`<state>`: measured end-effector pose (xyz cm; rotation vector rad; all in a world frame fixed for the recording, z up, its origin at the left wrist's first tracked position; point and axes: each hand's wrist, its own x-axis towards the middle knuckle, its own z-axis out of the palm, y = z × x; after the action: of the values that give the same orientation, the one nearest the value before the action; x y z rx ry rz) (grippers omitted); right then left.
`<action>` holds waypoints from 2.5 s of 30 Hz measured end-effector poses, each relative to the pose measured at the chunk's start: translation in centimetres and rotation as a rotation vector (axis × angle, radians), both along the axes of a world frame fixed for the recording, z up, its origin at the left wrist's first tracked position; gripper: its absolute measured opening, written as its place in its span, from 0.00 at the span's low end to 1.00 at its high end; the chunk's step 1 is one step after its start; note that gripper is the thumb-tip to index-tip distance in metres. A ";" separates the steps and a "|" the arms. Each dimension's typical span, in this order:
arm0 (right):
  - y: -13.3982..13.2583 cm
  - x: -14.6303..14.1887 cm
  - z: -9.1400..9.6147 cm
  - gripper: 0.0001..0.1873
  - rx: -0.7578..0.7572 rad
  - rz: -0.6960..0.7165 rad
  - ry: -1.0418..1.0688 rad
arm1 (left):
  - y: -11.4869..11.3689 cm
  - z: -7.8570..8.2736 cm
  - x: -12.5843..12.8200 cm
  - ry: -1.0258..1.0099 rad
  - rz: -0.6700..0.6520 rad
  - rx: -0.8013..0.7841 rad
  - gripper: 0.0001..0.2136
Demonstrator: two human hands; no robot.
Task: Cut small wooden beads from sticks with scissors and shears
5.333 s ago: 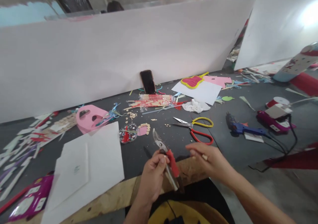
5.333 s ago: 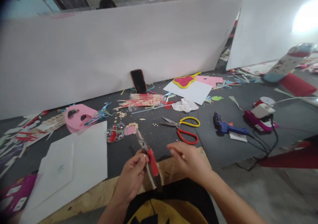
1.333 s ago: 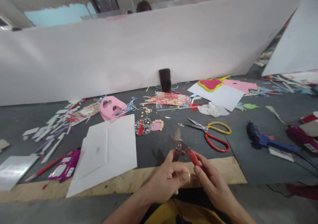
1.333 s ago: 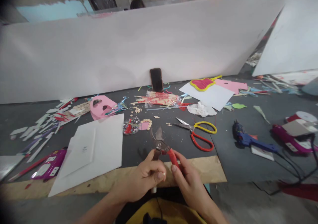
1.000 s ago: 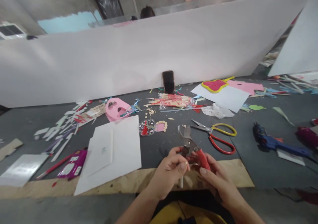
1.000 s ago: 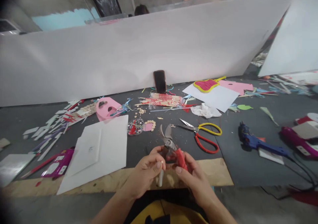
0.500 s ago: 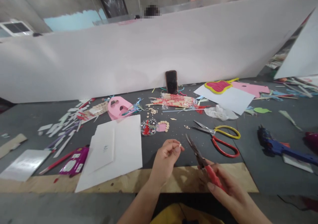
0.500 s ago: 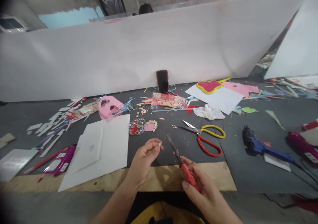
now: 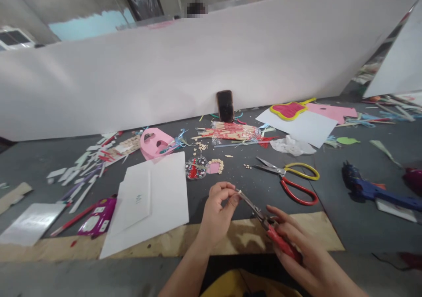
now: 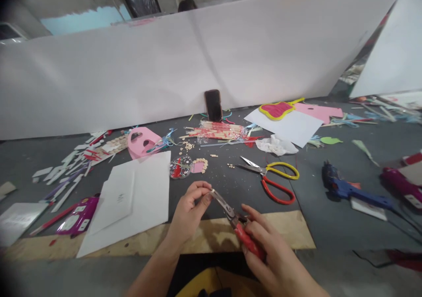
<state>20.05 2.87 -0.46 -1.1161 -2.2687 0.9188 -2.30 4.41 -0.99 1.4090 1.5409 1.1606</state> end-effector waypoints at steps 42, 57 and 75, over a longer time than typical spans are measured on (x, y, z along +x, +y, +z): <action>-0.9 -0.2 -0.5 0.27 -0.352 -0.187 -0.013 | 0.5 0.7 1.1 0.196 0.063 0.051 0.05; -1.6 1.2 -0.5 0.35 -0.571 -0.014 0.115 | 0.4 0.7 2.3 0.379 0.148 0.205 0.05; -1.6 1.1 -0.7 0.35 -0.681 -0.004 0.219 | 0.5 0.2 2.3 0.258 0.124 0.191 0.05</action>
<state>21.13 1.28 -1.13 -1.1953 -1.8088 1.7928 -0.01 4.95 -0.78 1.6620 1.7535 1.2666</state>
